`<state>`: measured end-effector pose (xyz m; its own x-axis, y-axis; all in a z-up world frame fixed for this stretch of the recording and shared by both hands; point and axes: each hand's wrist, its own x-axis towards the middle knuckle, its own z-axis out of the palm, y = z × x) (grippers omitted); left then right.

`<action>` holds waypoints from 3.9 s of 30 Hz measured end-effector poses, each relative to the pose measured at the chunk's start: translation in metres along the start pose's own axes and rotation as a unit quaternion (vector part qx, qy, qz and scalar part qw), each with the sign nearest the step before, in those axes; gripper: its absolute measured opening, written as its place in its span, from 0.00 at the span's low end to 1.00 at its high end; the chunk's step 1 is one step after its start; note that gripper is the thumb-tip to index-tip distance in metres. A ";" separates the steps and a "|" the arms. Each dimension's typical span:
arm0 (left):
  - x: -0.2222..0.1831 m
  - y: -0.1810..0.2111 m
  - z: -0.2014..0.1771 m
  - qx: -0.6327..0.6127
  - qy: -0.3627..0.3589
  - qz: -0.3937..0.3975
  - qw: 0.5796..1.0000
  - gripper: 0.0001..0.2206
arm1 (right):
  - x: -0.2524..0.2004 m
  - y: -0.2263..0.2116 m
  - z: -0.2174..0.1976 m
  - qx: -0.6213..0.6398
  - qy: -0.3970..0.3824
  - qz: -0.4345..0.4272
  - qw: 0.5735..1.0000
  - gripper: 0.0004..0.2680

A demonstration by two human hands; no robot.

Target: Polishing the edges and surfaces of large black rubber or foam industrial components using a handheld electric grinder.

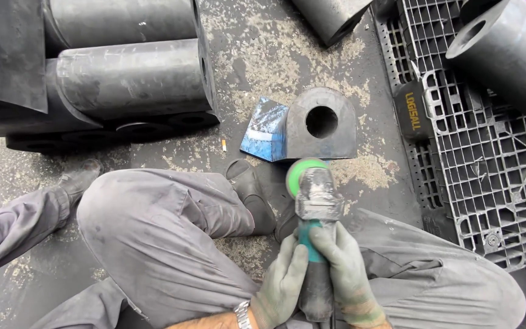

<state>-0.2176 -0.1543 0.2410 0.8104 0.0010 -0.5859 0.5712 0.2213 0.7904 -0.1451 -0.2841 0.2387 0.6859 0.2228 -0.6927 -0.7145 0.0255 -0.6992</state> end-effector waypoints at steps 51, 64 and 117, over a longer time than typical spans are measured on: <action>0.037 0.028 0.038 0.004 -0.065 -0.036 0.997 0.29 | 0.002 -0.015 -0.052 0.111 0.068 0.033 0.991 0.15; 0.034 0.024 0.043 -0.047 -0.031 0.003 0.998 0.27 | 0.002 -0.031 -0.048 0.054 0.039 0.051 0.996 0.14; 0.304 0.108 -0.065 0.407 -0.099 0.203 0.885 0.27 | -0.003 -0.037 -0.036 -0.076 -0.042 0.134 0.987 0.14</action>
<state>0.0818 -0.0669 0.1372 0.9316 -0.2693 -0.2441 0.0663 -0.5346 0.8425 -0.1157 -0.3212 0.2600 0.4563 0.2824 -0.8438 -0.8354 -0.1907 -0.5155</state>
